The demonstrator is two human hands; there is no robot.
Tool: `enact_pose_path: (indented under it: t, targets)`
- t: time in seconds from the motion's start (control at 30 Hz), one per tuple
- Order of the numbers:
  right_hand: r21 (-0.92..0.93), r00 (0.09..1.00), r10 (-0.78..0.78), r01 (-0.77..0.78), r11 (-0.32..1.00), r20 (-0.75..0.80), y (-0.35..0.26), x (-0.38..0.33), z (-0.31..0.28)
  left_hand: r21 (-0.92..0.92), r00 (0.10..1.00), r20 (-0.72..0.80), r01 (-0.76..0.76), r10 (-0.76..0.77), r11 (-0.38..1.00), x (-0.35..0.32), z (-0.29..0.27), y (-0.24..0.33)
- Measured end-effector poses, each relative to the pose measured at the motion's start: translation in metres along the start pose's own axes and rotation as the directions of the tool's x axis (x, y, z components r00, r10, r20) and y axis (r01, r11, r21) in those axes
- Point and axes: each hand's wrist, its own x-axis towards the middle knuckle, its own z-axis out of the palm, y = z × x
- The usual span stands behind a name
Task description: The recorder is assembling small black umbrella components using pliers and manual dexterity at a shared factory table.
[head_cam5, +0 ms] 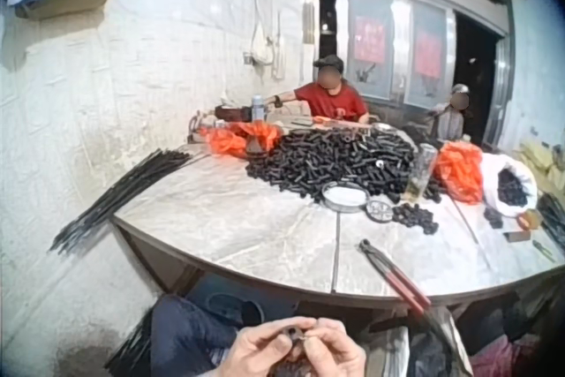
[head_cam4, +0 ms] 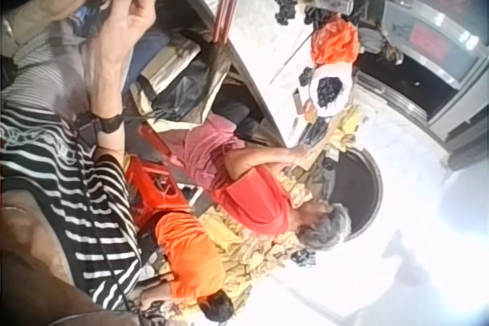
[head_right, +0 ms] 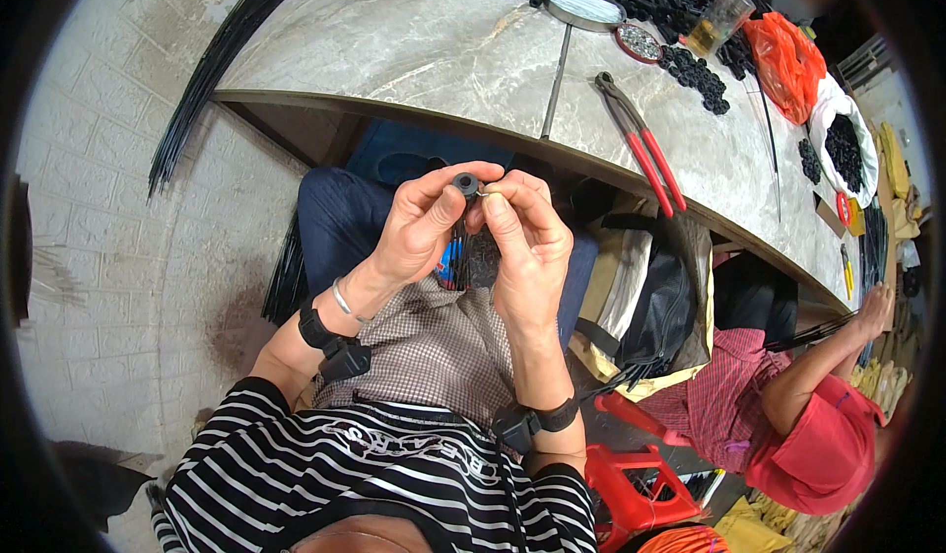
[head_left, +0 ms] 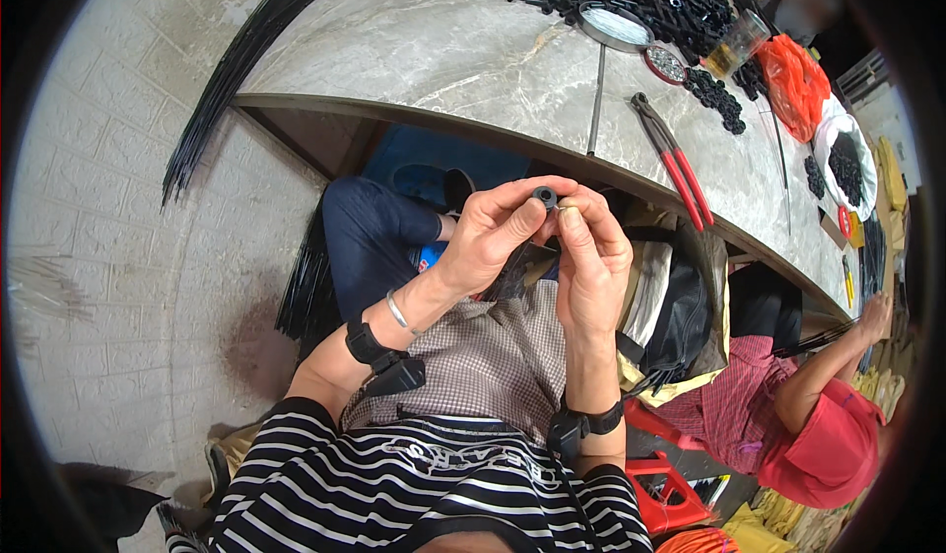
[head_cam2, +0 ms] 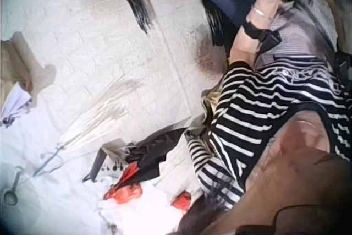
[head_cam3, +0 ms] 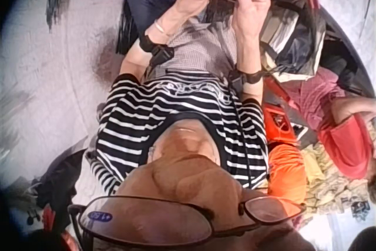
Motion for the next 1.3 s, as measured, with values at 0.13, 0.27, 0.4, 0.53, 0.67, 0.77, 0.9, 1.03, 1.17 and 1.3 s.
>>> enact_pose_path:
  t: [0.13,0.27,0.4,0.53,0.67,0.77,0.9,1.03,1.17,1.3]
  targets:
    - [-0.019,1.000,0.007,-0.007,1.000,0.001,-0.0033,-0.0022,-0.0022,0.002,1.000,-0.014,0.002,-0.002,1.000,-0.0011,0.0039,-0.0011]
    - [-0.044,1.000,0.011,-0.011,0.999,0.016,-0.0021,-0.0039,-0.0056,-0.005,1.000,-0.005,0.001,-0.001,1.000,-0.0024,0.0036,-0.0020]
    - [-0.022,1.000,0.008,-0.008,1.000,0.019,-0.0023,-0.0048,-0.0052,0.002,1.000,-0.002,0.002,-0.002,1.000,-0.0030,0.0046,-0.0008]
    - [-0.011,1.000,0.017,-0.017,1.000,0.008,-0.0024,-0.0064,-0.0037,-0.007,1.000,0.007,0.001,-0.001,1.000,-0.0044,0.0035,-0.0015]
    - [-0.023,1.000,0.013,-0.013,1.000,0.010,-0.0021,-0.0081,-0.0048,0.001,1.000,-0.013,0.002,-0.002,1.000,-0.0058,0.0046,-0.0012]
    - [-0.007,1.000,0.030,-0.030,1.000,0.009,-0.0021,-0.0086,-0.0053,-0.007,1.000,-0.006,-0.004,0.004,1.000,-0.0056,0.0046,-0.0010]
    - [-0.022,1.000,0.018,-0.018,1.000,0.015,-0.0024,-0.0091,-0.0044,-0.011,1.000,-0.003,-0.010,0.010,1.000,-0.0062,0.0058,0.0001]
    - [-0.049,1.000,0.006,-0.004,0.999,0.024,-0.0035,-0.0090,-0.0019,-0.022,1.000,-0.020,-0.015,0.015,1.000,-0.0076,0.0042,-0.0019]
    - [-0.018,1.000,0.014,-0.013,1.000,0.025,-0.0029,-0.0095,-0.0031,-0.022,1.000,-0.023,-0.018,0.018,1.000,-0.0084,0.0042,-0.0036]
    - [-0.089,1.000,-0.020,0.021,0.996,0.013,-0.0035,-0.0102,-0.0020,-0.017,1.000,-0.013,-0.020,0.020,1.000,-0.0087,0.0047,-0.0038]
